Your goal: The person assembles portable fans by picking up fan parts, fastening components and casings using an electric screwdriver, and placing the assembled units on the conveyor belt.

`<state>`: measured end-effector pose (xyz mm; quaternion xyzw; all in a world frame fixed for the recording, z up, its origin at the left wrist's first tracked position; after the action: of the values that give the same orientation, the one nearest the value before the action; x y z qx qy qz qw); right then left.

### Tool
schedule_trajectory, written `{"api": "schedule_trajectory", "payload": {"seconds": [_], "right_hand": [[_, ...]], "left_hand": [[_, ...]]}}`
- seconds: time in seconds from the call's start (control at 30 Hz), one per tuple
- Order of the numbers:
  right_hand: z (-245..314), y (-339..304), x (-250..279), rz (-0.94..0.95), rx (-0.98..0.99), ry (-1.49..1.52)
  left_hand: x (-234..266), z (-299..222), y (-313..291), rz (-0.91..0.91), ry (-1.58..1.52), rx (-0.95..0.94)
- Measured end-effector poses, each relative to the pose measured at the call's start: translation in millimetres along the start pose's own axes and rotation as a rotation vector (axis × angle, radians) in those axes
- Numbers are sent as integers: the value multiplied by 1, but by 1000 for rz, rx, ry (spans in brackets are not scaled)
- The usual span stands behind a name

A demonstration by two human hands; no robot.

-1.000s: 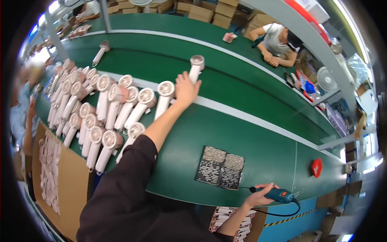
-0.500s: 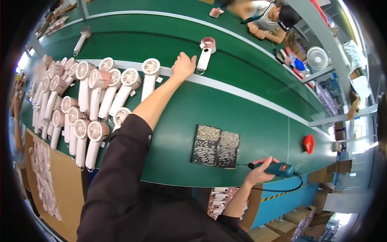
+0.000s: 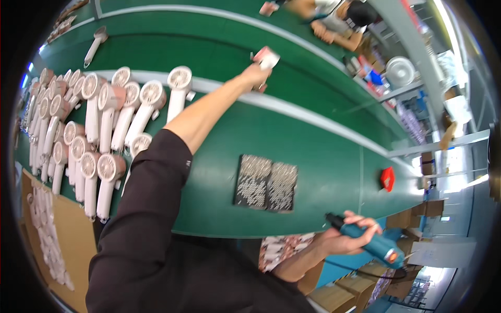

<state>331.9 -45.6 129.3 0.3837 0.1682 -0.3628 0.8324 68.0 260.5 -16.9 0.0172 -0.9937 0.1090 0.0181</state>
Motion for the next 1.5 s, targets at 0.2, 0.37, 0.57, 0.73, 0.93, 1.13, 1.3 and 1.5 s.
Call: {"api": "schedule_trajectory", "payload": {"seconds": [0.2, 0.37, 0.57, 0.73, 0.93, 1.13, 1.3, 1.5], "right_hand": [[-16, -42, -39, 371, -280, 254], [-43, -83, -55, 443, -413, 175], [-64, -103, -64, 523, -479, 137], [-74, -115, -71, 599, -449, 63], [-85, -118, -72, 626, -453, 75], [-90, -119, -70, 684, -439, 54], [-86, -121, -70, 672, -393, 49], [-69, -112, -72, 572, -380, 144]], "left_hand": [[25, -28, -196, 114, -395, 22], [31, 20, -293, 115, -565, 168], [28, 57, -298, 75, -644, 268], [27, 55, -278, 163, -594, 276], [27, 57, -276, 157, -581, 261], [25, 57, -276, 147, -592, 260], [26, 56, -278, 139, -557, 250], [24, 60, -278, 139, -578, 231]]}}
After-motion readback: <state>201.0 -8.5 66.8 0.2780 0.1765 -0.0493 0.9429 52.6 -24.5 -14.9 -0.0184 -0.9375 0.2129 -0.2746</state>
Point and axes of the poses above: each hand's wrist, its own y-axis towards the middle knuckle, its own x-axis out of the back of the hand, z = x × y, the point moved 1 cm from there along y, towards the middle knuckle, and after that the axes turned 9 degrees about y, right-handed, at the moved point
